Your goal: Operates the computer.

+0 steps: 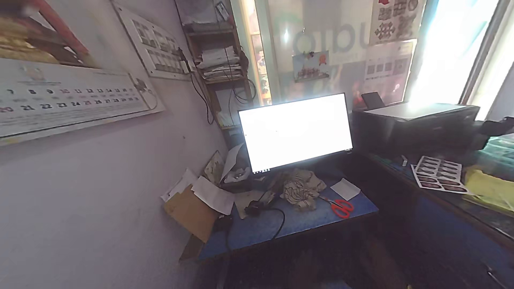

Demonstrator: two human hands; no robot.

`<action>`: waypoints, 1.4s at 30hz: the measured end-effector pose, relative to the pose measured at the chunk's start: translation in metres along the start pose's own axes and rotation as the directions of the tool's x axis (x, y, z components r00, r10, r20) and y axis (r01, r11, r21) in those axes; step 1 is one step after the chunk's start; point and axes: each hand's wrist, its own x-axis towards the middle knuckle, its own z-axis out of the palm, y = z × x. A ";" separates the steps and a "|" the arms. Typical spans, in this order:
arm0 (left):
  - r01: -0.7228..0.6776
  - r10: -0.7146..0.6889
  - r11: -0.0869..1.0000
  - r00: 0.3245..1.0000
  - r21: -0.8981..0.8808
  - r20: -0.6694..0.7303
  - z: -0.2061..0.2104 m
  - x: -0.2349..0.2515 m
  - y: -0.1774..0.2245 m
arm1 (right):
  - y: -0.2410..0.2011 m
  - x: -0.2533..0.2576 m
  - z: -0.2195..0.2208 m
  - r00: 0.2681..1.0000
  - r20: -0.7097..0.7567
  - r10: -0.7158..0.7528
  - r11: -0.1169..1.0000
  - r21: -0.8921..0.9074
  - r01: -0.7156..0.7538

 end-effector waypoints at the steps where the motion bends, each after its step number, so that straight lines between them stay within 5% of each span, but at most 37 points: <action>1: 0.005 -0.005 1.000 1.000 0.001 0.027 -0.003 -0.001 0.002 | 0.000 0.000 -0.001 1.000 0.002 0.006 1.000 0.001 -0.006; 7: -0.006 -0.001 0.998 0.991 0.057 0.134 -0.011 -0.001 0.010 | 0.003 -0.001 0.002 1.000 0.007 0.014 1.000 0.008 -0.014; 19: -0.052 0.052 0.999 0.998 0.011 0.024 0.014 -0.001 -0.011 | 0.006 0.001 0.006 1.000 -0.001 0.021 1.000 -0.001 -0.021; 42: -0.037 0.037 0.999 0.999 0.003 0.030 0.012 -0.002 -0.008 | 0.005 -0.001 0.006 1.000 -0.002 0.017 1.000 0.001 -0.017</action>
